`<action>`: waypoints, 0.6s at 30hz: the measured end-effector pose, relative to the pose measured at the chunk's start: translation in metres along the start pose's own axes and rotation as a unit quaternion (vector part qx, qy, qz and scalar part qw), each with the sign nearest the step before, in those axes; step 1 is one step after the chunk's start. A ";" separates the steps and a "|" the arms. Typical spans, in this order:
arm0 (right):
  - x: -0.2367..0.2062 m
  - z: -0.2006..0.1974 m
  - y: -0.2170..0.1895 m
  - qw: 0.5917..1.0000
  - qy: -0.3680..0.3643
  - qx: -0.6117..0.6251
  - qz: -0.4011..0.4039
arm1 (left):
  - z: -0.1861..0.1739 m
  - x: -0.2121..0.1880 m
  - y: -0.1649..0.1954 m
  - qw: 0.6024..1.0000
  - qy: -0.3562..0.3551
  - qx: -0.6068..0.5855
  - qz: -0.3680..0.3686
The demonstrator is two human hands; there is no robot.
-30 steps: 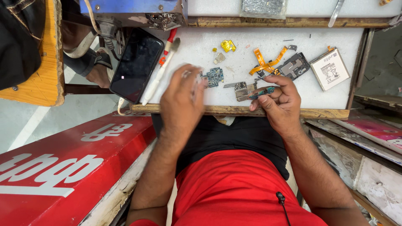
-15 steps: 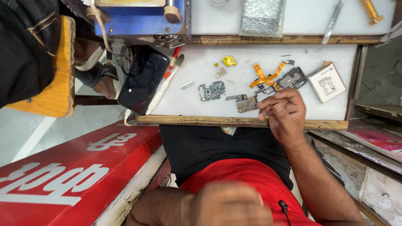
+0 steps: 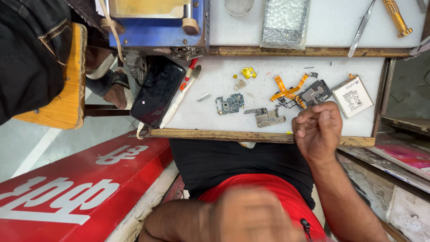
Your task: The person handles small electronic components on a workbench, peeling protective film from a metal bracket and wiping it with a cloth. They then pick up a circuit board, inspect it, and place it down before handling another small component.
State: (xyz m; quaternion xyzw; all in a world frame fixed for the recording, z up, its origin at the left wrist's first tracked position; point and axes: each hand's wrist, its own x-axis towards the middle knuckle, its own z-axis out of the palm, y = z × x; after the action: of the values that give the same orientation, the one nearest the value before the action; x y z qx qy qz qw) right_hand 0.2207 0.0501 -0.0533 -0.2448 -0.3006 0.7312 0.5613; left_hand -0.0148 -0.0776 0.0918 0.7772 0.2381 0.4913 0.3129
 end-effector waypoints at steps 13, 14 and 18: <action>-0.016 0.003 -0.021 0.907 0.001 -0.421 -0.022 | 0.000 -0.020 -0.119 0.900 0.178 0.266 -0.297; -0.015 0.005 -0.020 0.899 -0.003 -0.437 -0.012 | 0.004 -0.021 -0.125 0.905 0.177 0.263 -0.283; -0.010 0.011 -0.020 0.892 0.005 -0.452 -0.015 | 0.006 -0.012 -0.150 0.908 0.153 0.275 -0.277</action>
State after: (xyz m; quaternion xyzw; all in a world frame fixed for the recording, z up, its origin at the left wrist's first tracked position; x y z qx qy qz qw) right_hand 0.2292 0.0421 -0.0309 -0.4712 -0.5995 0.5067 0.4021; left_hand -0.0235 0.0159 -0.0253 0.6508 0.6143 0.4126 0.1698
